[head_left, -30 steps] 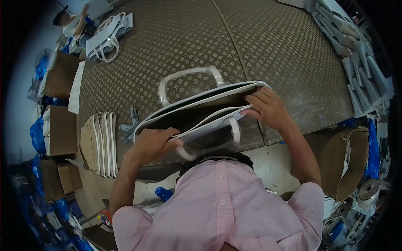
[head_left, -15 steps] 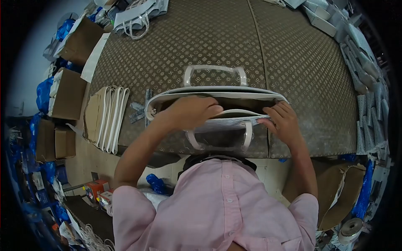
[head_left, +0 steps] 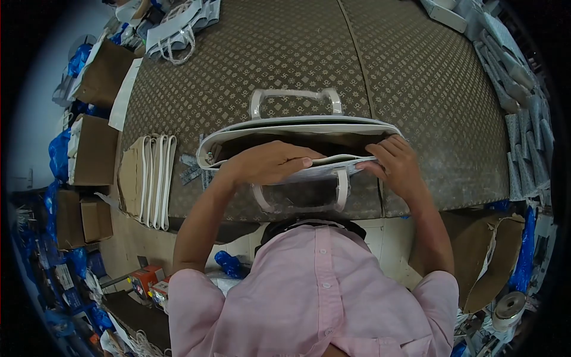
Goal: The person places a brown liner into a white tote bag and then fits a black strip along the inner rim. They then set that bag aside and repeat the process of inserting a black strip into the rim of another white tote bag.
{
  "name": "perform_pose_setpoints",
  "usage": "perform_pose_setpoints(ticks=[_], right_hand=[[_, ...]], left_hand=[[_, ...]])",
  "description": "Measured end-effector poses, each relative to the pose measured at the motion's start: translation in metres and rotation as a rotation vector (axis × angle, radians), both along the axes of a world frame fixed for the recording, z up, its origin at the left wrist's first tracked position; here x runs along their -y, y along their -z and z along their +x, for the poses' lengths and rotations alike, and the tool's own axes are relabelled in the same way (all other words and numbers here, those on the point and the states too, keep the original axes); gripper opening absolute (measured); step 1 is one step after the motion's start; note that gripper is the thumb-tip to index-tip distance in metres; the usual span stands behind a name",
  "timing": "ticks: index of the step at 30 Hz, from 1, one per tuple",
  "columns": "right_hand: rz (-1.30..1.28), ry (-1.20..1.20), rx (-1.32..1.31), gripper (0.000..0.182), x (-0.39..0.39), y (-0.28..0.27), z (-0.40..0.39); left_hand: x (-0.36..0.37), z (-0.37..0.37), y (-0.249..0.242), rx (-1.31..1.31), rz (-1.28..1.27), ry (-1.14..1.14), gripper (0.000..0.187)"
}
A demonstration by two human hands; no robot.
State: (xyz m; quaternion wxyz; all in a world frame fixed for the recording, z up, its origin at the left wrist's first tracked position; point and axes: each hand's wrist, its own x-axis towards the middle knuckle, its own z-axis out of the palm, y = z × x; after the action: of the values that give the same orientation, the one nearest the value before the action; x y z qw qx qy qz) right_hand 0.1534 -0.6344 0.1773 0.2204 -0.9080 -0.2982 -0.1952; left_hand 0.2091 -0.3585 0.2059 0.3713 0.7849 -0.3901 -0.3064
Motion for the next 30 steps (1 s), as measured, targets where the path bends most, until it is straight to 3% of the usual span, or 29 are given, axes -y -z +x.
perform_pose_setpoints(ticks=[5,8,13,23,30], right_hand=[[-0.011,0.022,-0.050,0.034,0.002,0.000,0.002],[-0.011,0.029,-0.016,0.033,0.000,-0.001,0.002],[-0.010,0.045,-0.020,0.032,-0.002,-0.001,0.000],[-0.019,0.036,-0.059,0.032,-0.001,-0.003,-0.001],[-0.033,0.028,-0.071,0.031,0.000,-0.005,-0.003]], left_hand=[[0.002,0.001,-0.010,-0.114,0.071,0.001,0.039],[0.001,-0.004,-0.008,-0.165,-0.033,0.030,0.040],[0.002,-0.009,-0.009,-0.030,-0.028,0.017,0.039],[0.002,-0.009,-0.012,-0.027,0.046,0.033,0.036],[0.004,-0.019,-0.005,0.270,0.107,0.032,0.033]])
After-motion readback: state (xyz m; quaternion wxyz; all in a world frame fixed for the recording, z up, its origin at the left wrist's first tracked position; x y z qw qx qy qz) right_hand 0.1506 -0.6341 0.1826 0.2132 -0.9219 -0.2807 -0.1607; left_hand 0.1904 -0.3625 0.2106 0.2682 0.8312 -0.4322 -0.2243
